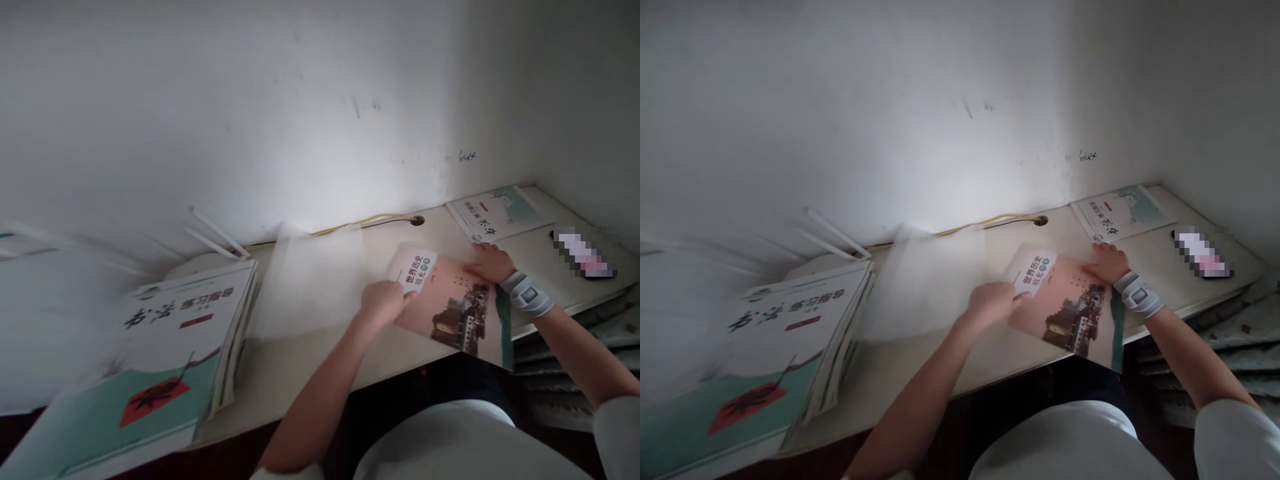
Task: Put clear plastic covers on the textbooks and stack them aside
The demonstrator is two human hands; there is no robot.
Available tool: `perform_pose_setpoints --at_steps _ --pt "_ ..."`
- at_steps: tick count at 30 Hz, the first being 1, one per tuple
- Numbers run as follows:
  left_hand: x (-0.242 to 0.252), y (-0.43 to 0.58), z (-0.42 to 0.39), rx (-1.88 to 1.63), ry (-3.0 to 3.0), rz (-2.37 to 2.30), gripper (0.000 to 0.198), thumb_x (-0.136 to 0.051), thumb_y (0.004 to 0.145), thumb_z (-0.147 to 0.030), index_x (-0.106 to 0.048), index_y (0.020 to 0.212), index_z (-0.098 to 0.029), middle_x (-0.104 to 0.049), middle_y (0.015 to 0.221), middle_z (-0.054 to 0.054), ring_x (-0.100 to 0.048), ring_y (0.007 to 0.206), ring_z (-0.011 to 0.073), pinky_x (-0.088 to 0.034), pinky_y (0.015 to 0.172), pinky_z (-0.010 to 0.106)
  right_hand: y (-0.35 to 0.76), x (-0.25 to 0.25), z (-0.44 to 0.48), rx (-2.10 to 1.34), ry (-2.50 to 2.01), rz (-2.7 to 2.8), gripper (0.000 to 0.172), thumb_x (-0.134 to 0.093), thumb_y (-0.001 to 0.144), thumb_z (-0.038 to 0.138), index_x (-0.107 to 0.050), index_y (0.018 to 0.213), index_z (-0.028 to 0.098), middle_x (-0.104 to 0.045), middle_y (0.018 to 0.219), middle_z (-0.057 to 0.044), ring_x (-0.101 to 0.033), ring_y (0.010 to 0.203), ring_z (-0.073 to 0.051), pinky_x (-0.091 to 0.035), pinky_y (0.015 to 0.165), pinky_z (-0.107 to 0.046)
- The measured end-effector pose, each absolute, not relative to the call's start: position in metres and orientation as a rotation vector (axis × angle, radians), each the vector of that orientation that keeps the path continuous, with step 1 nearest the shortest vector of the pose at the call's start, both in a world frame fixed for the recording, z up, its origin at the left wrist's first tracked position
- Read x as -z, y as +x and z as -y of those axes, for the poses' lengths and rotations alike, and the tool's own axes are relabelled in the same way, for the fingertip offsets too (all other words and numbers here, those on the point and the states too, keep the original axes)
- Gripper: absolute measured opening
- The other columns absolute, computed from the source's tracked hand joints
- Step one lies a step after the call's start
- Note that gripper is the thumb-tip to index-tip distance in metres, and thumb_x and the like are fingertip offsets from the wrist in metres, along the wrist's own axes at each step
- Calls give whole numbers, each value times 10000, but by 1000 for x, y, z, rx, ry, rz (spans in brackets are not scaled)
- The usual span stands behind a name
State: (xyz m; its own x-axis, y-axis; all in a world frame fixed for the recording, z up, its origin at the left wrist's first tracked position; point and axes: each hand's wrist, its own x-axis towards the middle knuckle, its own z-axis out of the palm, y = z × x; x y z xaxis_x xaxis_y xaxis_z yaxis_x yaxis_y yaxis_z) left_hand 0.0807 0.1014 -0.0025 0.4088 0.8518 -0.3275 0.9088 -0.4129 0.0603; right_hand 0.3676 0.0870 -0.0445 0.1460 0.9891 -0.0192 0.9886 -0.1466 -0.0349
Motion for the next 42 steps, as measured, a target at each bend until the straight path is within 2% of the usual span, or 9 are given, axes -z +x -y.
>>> perform_pose_setpoints --at_steps 4,10,15,18,21,25,28,37,42 --pt "4 59 -127 59 2375 -1625 438 -372 849 -521 -628 737 -183 -660 755 75 -602 700 196 -360 590 265 398 37 -76 -100 -2455 1912 494 -390 854 571 -582 1042 156 -625 1059 -158 -576 993 -254 -419 803 -343" --pt "28 90 -197 -133 2324 -1592 302 -456 821 -405 -580 685 -165 -608 675 57 -571 653 177 -310 553 264 436 34 -42 -545 -2497 1673 518 -400 821 596 -603 637 156 -663 698 -103 -628 650 -191 -429 572 -271" --pt "42 126 -225 -163 2256 -1581 283 -509 787 -405 -592 674 -158 -608 640 50 -582 643 180 -331 552 258 427 45 -42 -782 -2310 1507 292 -557 783 436 -580 729 150 -649 646 -50 -582 514 -121 -406 449 -205" --pt "49 123 -229 -205 2218 -1594 206 -562 751 -334 -612 847 -159 -650 775 44 -595 728 166 -368 594 234 424 50 -48 -649 -2309 1578 167 -559 781 320 -555 766 153 -625 637 -19 -556 492 -106 -401 452 -204" --pt "52 106 -230 -227 2181 -1623 360 -588 733 -334 -572 1037 -141 -655 912 58 -591 812 161 -394 638 221 423 54 -57 -475 -2343 1675 108 -541 777 266 -550 749 163 -619 658 -13 -567 551 -119 -411 516 -221" --pt "48 84 -230 -125 2184 -1574 242 -617 689 -321 -652 818 -120 -654 731 28 -590 721 170 -388 597 228 415 58 -75 -297 -2352 1719 84 -503 784 230 -557 786 165 -631 816 -67 -583 771 -172 -407 656 -258" --pt "42 75 -227 -91 2219 -1546 171 -590 701 -293 -668 716 -141 -654 689 12 -590 706 158 -381 596 222 405 59 -89 -218 -2365 1717 109 -476 796 226 -559 841 171 -633 859 -79 -579 792 -185 -391 667 -268" --pt "34 65 -212 28 2288 -1690 165 -528 698 -188 -682 721 -133 -677 734 100 -624 733 203 -400 629 266 380 60 -117 -72 -2428 1697 247 -362 859 223 -534 1024 157 -653 902 -121 -609 805 -241 -397 649 -313" --pt "26 68 -202 48 2300 -1773 266 -479 779 -202 -644 967 -111 -674 916 156 -624 882 248 -432 734 309 370 63 -122 36 -2382 1763 297 -296 891 180 -497 1101 120 -621 982 -161 -602 862 -242 -407 717 -324"
